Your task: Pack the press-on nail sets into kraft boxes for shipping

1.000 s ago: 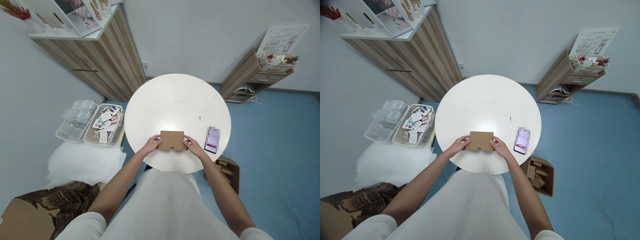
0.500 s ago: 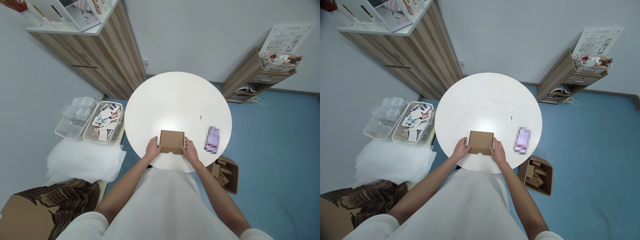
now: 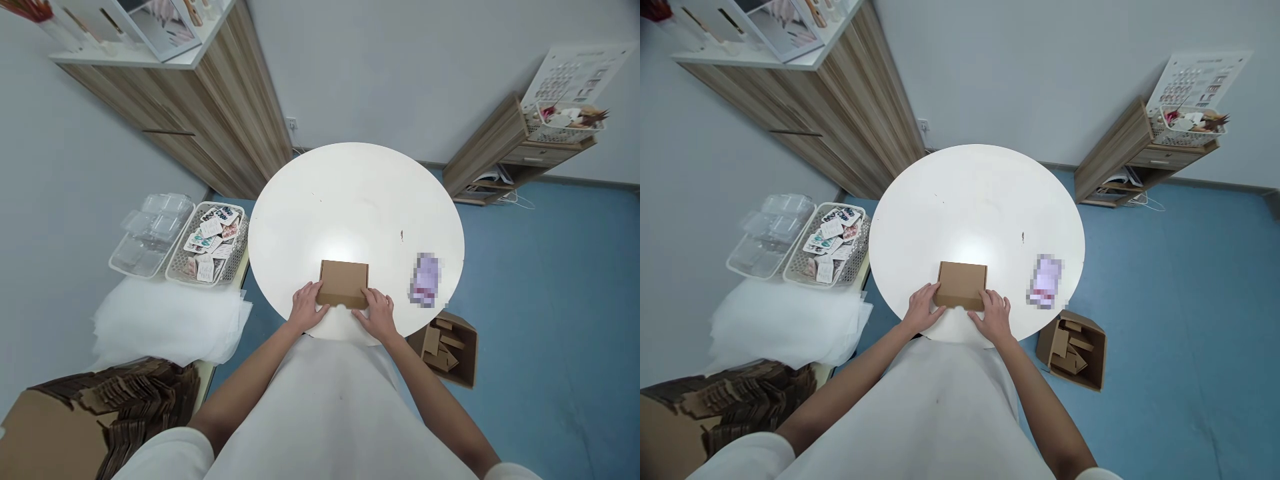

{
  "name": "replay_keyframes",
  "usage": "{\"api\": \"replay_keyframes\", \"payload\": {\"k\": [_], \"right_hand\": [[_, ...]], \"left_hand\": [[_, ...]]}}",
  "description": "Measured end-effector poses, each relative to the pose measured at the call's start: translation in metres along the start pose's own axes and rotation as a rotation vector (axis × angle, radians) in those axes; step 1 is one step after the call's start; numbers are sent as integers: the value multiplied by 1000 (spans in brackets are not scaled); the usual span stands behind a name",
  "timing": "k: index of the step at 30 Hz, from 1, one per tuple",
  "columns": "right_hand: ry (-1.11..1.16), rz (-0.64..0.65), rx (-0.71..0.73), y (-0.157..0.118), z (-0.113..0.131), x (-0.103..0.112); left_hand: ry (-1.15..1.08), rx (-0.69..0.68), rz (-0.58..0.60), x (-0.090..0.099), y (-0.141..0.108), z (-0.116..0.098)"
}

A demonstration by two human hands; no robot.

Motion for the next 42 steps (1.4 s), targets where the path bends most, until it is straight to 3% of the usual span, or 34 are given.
{"api": "replay_keyframes", "payload": {"k": [5,11,15,20,27,36,42], "right_hand": [[120,10,41,-3,3,2],[377,-74,33,8,4,28],[456,-105,-60,19,-1,40],[446,-58,-136,26,-5,43],[401,-96,-177,28,-4,53],[581,-127,-222,31,-3,54],[733,-131,-242,26,-8,50]], "left_hand": [[-101,-14,33,0,-2,1],[-233,17,-39,27,3,-9],[-281,59,-19,37,11,-14],[-279,112,9,33,17,-11],[-207,92,-91,38,14,-16],[-235,44,-122,50,14,-27],[-327,81,-67,52,11,-24]]}}
Point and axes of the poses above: each hand's wrist, its own y-axis towards the middle knuckle, its own x-axis out of the back of the hand, z = x × y, the point moved 6 cm from there along y, towards the middle knuckle, and after that the axes turned 14 degrees about x, right-handed, at the moved point
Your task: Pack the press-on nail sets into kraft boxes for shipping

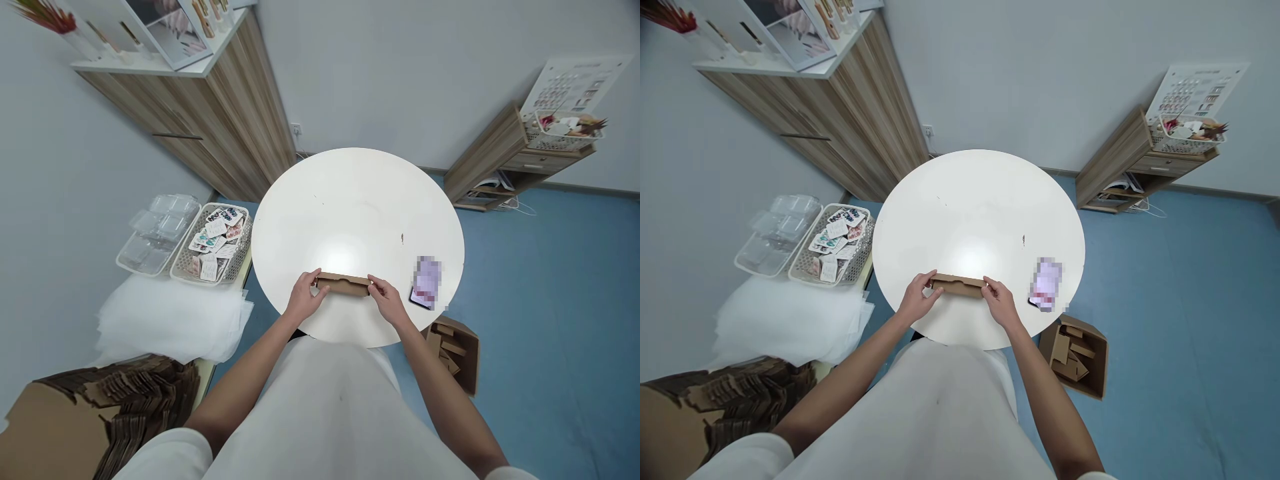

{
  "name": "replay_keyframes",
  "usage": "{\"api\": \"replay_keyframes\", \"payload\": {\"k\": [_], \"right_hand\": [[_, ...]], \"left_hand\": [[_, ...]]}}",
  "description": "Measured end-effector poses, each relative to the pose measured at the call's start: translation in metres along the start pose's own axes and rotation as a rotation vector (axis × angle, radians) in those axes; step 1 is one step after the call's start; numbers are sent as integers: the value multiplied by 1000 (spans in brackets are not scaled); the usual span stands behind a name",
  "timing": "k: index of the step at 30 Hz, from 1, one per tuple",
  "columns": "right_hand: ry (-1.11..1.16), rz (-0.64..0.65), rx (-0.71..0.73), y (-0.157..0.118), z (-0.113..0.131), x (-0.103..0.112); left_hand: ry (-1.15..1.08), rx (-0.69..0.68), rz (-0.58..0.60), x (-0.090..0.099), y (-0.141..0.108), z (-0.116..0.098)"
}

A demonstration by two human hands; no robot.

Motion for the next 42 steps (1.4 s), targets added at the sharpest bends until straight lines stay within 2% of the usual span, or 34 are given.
{"api": "replay_keyframes", "payload": {"k": [4,9,16,20,26,30,35,42], "right_hand": [[23,-18,14,0,0,1],[-13,-55,-7,1,-5,1],[-65,-45,-85,-6,-17,3],[-91,-25,-95,-6,-20,2],[-111,5,-90,-3,-18,-2],[-83,-8,-36,-7,-15,-4],[-31,-52,53,-21,-23,-11],[5,-103,47,-39,-41,-26]], "left_hand": [[-111,67,8,2,4,6],[-256,218,-12,0,12,25],[-259,308,9,-4,13,45],[-258,306,31,-6,12,47],[-207,292,130,-11,12,34],[-217,259,117,-12,9,31],[-320,234,138,-18,-2,37],[-384,326,136,-32,-16,55]]}}
Point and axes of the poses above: each hand's wrist, its own y-axis towards the middle knuckle, its own x-axis out of the back of the hand, z = x × y, the point moved 6 cm from there along y, towards the middle knuckle, and after that the axes turned 14 degrees about x, right-handed, at the moved point
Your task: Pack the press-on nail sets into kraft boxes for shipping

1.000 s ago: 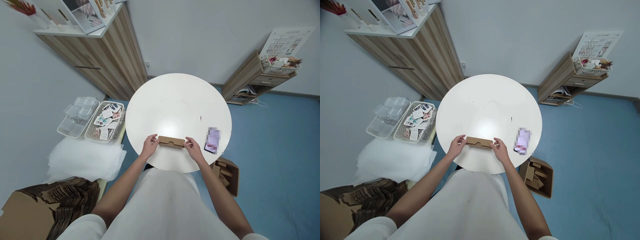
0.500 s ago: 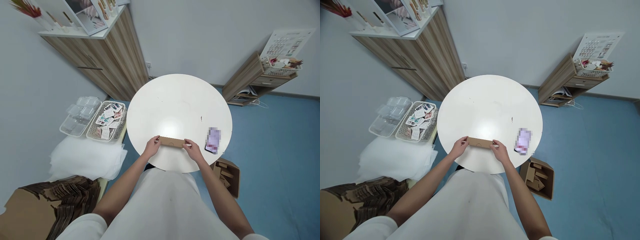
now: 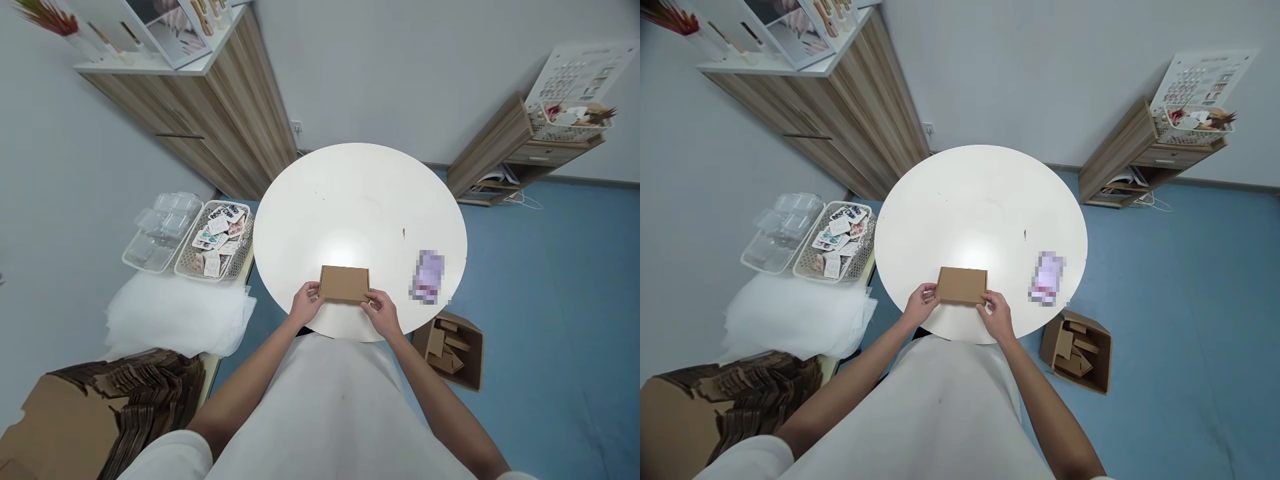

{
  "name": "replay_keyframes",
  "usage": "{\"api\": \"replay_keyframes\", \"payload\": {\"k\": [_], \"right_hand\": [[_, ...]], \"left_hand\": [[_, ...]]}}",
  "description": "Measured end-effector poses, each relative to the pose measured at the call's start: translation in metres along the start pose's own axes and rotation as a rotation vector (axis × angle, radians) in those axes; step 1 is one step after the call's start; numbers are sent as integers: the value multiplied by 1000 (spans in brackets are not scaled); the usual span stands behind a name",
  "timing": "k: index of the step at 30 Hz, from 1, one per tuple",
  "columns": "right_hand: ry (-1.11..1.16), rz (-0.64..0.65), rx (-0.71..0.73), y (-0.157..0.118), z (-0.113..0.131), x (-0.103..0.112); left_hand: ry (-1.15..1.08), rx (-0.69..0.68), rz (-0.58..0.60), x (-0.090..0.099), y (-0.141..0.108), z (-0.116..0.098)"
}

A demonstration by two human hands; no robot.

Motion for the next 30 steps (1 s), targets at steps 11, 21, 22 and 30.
{"api": "replay_keyframes", "payload": {"k": [11,21,22,30], "right_hand": [[-63,-56,-124,-25,-14,-21],[-214,-95,-148,-33,-10,-34],[-224,-91,-152,-34,-9,-35],[-329,-78,-197,-33,-4,-31]], "left_hand": [[259,-36,-55,3,4,22],[297,-98,23,5,14,29],[293,-102,28,5,15,30],[266,-147,98,1,16,23]]}}
Point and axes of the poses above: each hand's wrist, its own y-axis towards the middle knuckle, its own x-axis out of the back of the hand, z = x × y, the point moved 6 cm from there along y, towards the middle knuckle, and after that the axes turned 14 degrees about x, right-handed, at the moved point
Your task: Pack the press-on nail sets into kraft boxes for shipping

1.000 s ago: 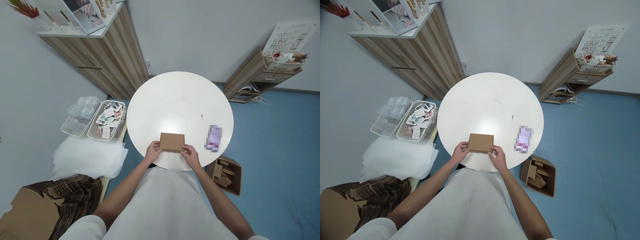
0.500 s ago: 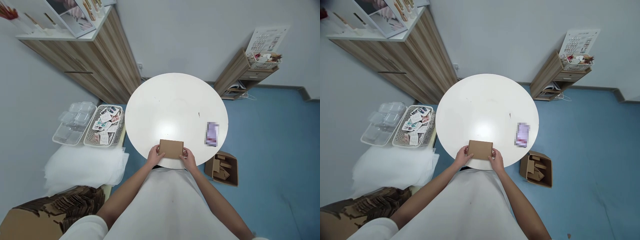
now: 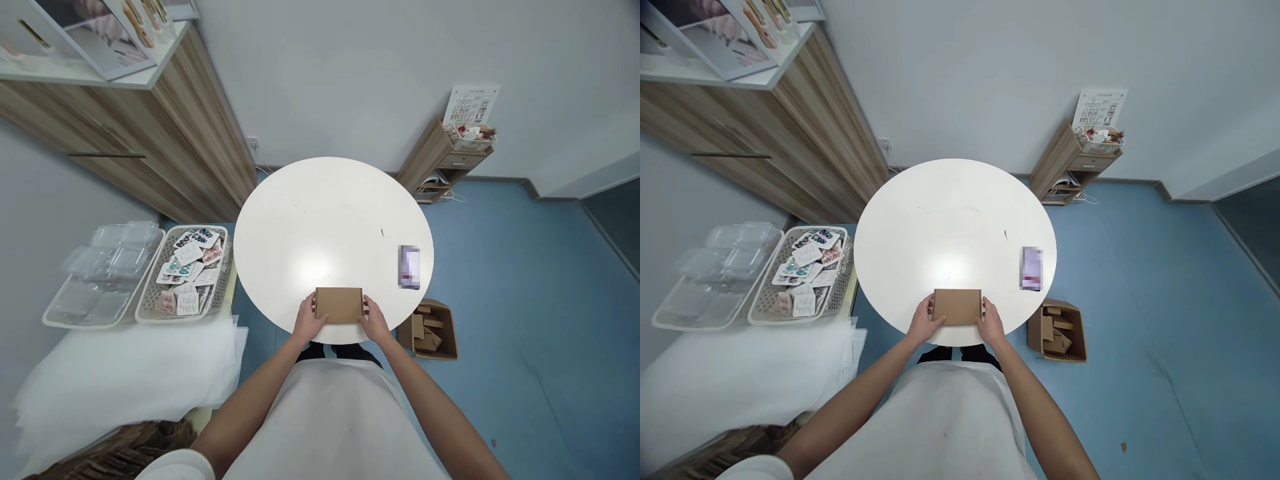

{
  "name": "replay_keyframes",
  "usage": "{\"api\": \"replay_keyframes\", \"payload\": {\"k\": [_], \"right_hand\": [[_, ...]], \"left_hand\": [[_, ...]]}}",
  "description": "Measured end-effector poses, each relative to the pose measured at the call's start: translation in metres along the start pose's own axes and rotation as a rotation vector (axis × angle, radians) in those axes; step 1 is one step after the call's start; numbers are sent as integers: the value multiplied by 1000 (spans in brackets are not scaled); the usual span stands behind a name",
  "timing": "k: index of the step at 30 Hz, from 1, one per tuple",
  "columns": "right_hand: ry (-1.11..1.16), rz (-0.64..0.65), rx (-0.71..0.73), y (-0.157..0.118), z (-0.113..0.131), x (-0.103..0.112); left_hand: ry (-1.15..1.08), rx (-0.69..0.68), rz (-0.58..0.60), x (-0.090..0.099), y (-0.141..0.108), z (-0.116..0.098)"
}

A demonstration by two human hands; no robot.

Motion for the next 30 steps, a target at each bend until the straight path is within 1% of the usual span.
{"api": "replay_keyframes", "payload": {"k": [2,6,8,11,14,17,20,25,28,30], "right_hand": [[24,46,-19,3,0,1],[109,178,-56,7,3,-1],[131,196,-66,5,2,2],[162,170,-67,-2,-7,14],[143,79,-75,-14,-28,41],[107,-43,-112,-32,-61,77],[129,-165,-159,-56,-99,115],[199,-394,-275,-104,-167,171],[231,-523,-355,-135,-205,200],[234,-595,-417,-154,-229,216]], "left_hand": [[-2,13,14,1,1,-3],[17,48,31,0,0,-6],[23,52,34,-5,-2,-8],[16,46,53,-22,-6,-14],[18,5,80,-51,-12,-32],[51,-50,120,-91,-21,-59],[124,-82,213,-142,-31,-89],[292,-170,433,-241,-45,-134],[401,-225,570,-305,-52,-154],[455,-238,660,-346,-56,-164]]}}
Point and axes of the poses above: each hand's wrist, its own y-axis towards the middle knuckle, its own x-axis out of the back of the hand, z = x × y, the point moved 6 cm from there along y, towards the middle knuckle, and after that the axes turned 14 degrees about x, right-handed, at the moved point
